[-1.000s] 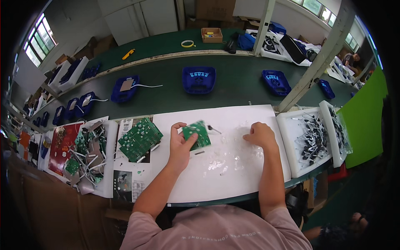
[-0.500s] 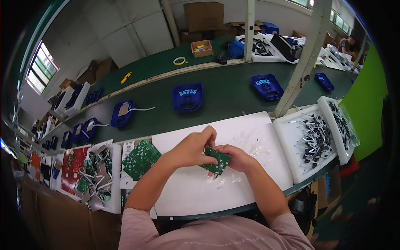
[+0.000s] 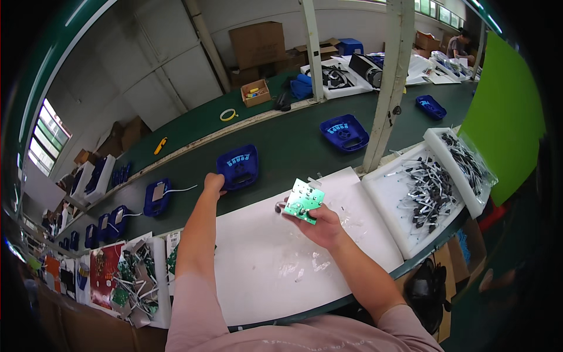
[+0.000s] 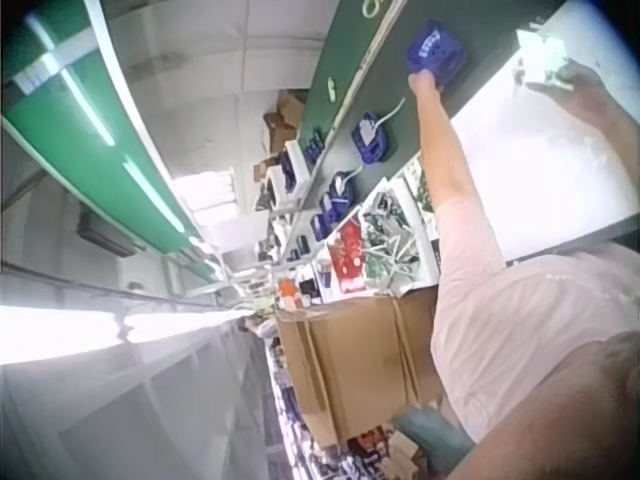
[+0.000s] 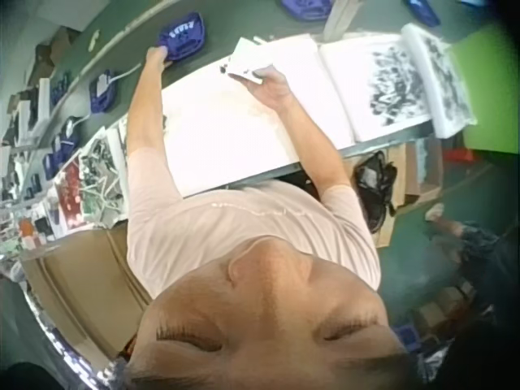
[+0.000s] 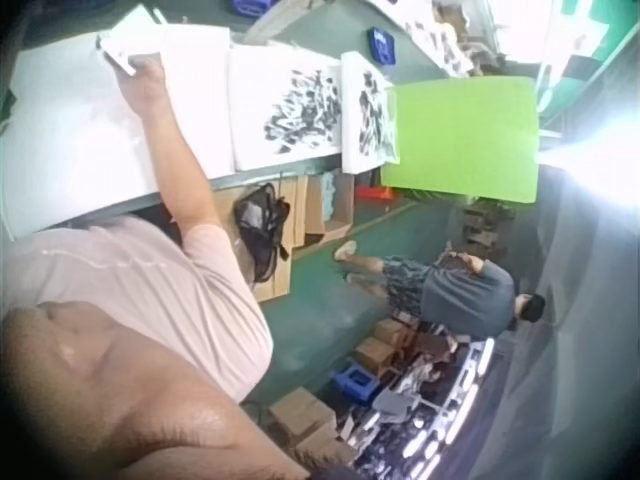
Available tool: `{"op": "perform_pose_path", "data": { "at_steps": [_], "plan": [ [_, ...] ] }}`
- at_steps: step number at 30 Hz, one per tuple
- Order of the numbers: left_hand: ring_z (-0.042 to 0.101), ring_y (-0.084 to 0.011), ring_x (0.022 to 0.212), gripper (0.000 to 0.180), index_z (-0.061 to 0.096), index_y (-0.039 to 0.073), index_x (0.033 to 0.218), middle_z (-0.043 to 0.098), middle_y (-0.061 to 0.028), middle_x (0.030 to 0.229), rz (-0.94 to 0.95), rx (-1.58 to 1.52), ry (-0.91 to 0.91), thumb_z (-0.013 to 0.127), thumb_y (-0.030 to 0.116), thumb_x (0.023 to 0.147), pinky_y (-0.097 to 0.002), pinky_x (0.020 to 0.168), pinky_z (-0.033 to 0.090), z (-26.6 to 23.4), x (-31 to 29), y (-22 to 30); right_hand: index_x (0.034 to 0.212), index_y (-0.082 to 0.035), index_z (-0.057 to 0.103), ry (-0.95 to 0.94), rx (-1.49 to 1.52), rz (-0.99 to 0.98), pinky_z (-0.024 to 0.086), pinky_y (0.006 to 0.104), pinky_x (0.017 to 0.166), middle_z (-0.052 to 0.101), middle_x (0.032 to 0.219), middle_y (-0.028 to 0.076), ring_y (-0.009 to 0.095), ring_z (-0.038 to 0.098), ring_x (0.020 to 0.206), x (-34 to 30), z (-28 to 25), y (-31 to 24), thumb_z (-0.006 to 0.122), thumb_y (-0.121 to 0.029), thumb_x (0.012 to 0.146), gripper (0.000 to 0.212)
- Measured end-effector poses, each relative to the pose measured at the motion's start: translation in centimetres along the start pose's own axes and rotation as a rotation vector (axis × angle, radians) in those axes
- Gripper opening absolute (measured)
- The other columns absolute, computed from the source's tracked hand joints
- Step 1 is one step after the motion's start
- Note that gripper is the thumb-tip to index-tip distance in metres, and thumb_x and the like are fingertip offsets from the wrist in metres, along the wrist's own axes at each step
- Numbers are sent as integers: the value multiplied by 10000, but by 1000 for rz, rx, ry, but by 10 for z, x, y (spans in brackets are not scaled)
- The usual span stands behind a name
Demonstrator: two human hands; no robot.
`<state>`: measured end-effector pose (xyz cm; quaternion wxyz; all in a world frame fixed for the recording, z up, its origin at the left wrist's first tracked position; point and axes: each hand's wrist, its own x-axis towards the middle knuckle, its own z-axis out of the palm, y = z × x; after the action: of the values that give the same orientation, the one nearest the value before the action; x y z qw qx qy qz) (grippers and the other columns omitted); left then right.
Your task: The person assembles electronic circuit boards into plastic housings by hand, connecting them with white connectors.
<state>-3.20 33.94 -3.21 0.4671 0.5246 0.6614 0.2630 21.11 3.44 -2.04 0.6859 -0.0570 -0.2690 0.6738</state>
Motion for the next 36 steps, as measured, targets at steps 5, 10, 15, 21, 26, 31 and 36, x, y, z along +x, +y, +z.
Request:
{"op": "perform_pose_path", "data": {
  "at_steps": [5,10,15,21,26,31,36],
  "plan": [
    [697,-321,937,252,589,-38,1117,660,-175,1067,-37,-442,-206,609,92,902,-531,804,610,1,-59,-1,1378,20,529,107,51,-44,321,489,1208,627,1318,218,410,547,1304,0,-2,-14,613,-266,845,610],
    [661,-261,1068,452,460,21,1282,598,-139,1220,208,-691,-156,674,66,887,-496,836,612,17,-200,-13,1375,-24,540,-5,53,-85,341,487,1194,625,1324,184,381,551,1300,-6,-4,-31,619,-431,951,593],
    [597,-196,1112,577,398,32,1306,552,-115,1236,468,-621,-185,767,79,865,-362,792,625,42,-278,-55,1286,-36,605,88,-533,-148,422,424,1093,606,1284,117,277,602,1178,-5,1,-23,719,-410,919,536],
    [597,-223,1131,663,393,-61,1314,556,-159,1233,623,-471,-178,814,111,832,-330,790,641,59,-309,-67,710,-51,525,89,-1557,-414,489,339,702,567,1004,118,239,585,883,1,31,13,934,-269,673,465],
    [623,-249,1149,640,428,-82,1300,576,-192,1217,723,-249,-146,816,112,829,-345,801,646,60,-320,-70,717,-36,521,146,-1635,-462,490,327,650,566,1004,116,243,586,834,-1,38,18,945,-301,660,503],
    [612,-240,1162,657,397,-68,1322,568,-190,1227,707,-289,-225,808,93,835,-341,815,644,62,-321,-74,808,-24,596,126,-1819,-275,525,367,721,539,1177,195,295,617,901,-5,56,14,906,-300,675,436],
    [569,-231,1207,672,344,-43,1357,524,-181,1281,602,-582,-344,778,49,852,-346,856,640,62,-308,-79,935,0,624,31,-1941,-437,538,424,828,494,1301,237,371,608,1050,-5,56,14,824,-162,740,323]
  ]
}}
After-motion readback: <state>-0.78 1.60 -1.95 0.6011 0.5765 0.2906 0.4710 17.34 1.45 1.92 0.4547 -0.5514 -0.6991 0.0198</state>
